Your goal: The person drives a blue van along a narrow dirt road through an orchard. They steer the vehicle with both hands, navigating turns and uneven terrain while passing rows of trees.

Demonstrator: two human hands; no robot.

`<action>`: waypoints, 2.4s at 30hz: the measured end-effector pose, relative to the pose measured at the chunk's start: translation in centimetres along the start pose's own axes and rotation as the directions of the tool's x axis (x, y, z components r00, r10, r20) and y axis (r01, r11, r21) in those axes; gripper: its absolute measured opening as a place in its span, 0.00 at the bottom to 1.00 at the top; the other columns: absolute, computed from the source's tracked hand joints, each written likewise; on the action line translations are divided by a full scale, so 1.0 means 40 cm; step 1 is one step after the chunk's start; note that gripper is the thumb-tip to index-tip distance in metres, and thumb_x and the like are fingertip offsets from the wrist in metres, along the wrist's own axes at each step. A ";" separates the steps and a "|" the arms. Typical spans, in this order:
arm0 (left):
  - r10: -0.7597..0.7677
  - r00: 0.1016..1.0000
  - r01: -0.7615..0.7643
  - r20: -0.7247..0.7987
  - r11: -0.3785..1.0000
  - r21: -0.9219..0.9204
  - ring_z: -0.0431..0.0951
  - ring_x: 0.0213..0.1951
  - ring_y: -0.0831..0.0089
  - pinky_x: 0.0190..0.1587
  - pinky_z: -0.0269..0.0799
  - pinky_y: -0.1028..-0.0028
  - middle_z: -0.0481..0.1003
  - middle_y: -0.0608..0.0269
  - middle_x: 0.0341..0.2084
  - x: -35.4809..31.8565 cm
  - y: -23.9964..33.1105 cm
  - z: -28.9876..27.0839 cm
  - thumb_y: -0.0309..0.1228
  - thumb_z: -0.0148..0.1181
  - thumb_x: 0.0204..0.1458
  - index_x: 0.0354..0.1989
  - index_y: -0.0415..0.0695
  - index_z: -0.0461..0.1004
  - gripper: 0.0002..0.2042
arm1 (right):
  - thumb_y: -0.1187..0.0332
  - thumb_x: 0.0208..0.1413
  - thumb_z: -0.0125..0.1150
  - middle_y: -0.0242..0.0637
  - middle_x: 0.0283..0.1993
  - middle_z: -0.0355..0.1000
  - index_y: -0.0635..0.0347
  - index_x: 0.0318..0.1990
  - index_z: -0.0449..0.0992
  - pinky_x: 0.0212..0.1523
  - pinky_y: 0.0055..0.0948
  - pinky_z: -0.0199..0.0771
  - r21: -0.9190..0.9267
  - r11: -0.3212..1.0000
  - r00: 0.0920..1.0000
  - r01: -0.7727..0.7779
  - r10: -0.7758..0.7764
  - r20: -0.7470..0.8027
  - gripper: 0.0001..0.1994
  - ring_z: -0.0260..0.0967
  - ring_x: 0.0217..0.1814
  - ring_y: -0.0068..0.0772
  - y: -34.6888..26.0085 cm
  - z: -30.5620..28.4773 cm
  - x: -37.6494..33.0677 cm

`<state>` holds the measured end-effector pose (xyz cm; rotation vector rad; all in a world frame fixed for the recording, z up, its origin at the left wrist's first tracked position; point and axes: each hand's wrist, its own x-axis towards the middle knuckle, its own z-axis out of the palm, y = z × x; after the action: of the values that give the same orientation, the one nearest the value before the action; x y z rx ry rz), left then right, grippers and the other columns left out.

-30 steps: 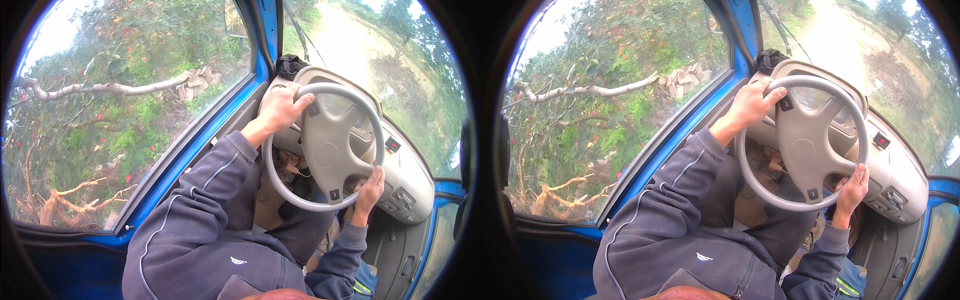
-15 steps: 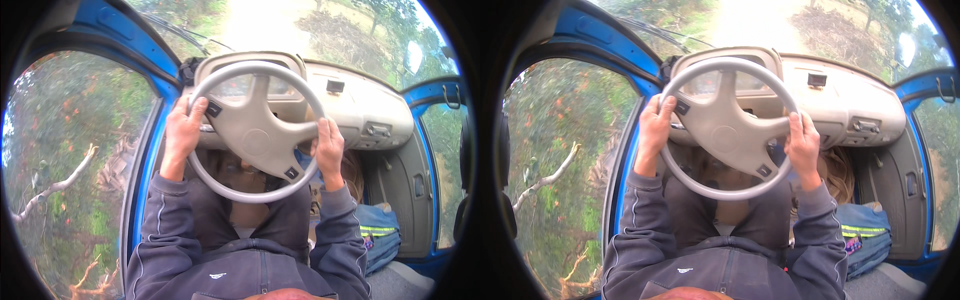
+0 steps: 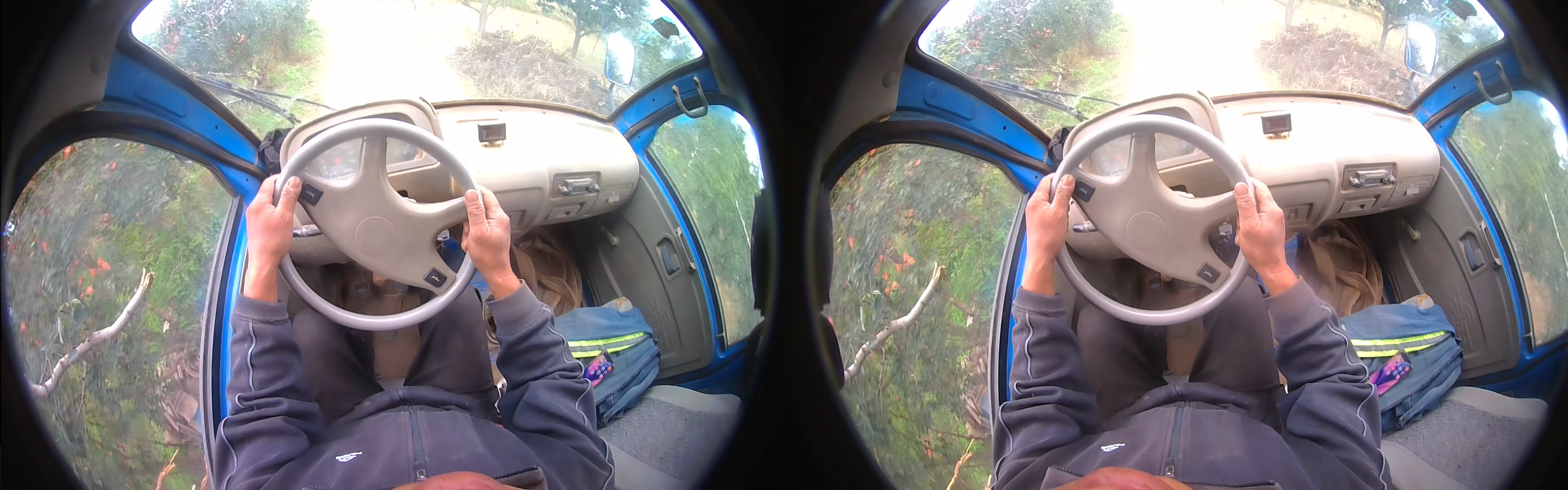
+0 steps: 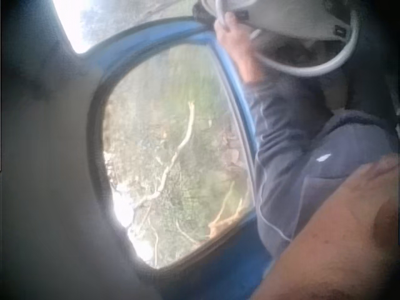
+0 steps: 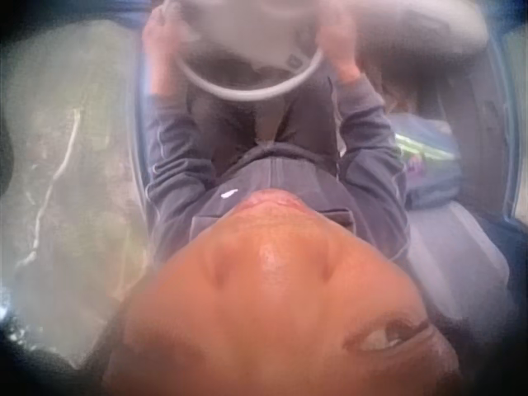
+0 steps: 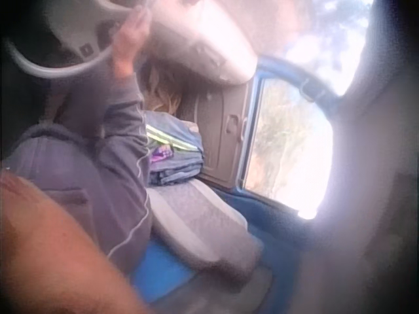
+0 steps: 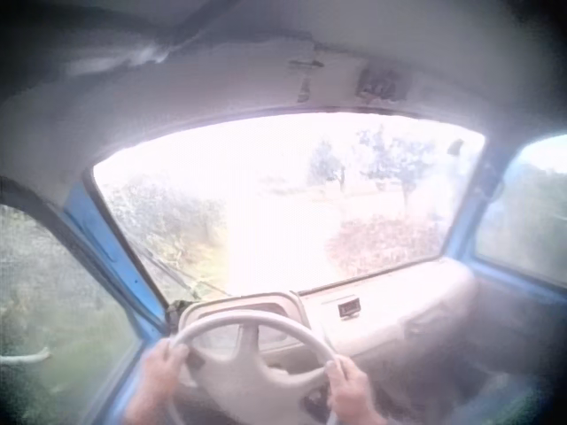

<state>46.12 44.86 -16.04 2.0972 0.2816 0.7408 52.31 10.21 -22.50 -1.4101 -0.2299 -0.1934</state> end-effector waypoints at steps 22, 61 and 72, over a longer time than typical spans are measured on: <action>0.129 0.984 -0.142 0.122 0.984 0.104 0.87 0.42 0.56 0.48 0.79 0.61 0.86 0.49 0.37 0.068 0.063 0.020 0.54 0.65 0.69 0.57 0.43 0.83 0.25 | 0.52 0.83 0.50 0.29 0.32 0.69 0.63 0.55 0.76 0.18 0.22 0.67 -0.023 1.000 0.992 -0.021 0.018 -0.129 0.20 0.63 0.20 0.17 0.065 -0.003 -0.099; 0.025 0.999 -0.026 -0.048 1.000 -0.013 0.87 0.39 0.56 0.46 0.78 0.59 0.85 0.46 0.34 -0.035 -0.042 0.017 0.49 0.65 0.70 0.50 0.38 0.83 0.22 | 0.49 0.81 0.53 0.29 0.25 0.64 0.60 0.44 0.73 0.16 0.24 0.66 -0.177 0.984 1.000 0.012 -0.010 0.017 0.21 0.62 0.17 0.18 0.003 -0.015 0.008; -0.206 0.978 0.191 -0.032 0.946 -0.262 0.75 0.25 0.78 0.29 0.71 0.71 0.77 0.65 0.26 -0.133 -0.074 0.003 0.45 0.61 0.75 0.53 0.39 0.80 0.19 | 0.46 0.78 0.58 0.25 0.22 0.65 0.64 0.49 0.80 0.17 0.29 0.64 -0.280 0.959 0.995 -0.033 0.057 0.078 0.25 0.62 0.17 0.19 -0.053 0.010 0.085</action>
<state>42.15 44.16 -20.59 1.7731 0.4012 0.6804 54.99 10.29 -19.49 -1.7044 -0.2476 -0.1307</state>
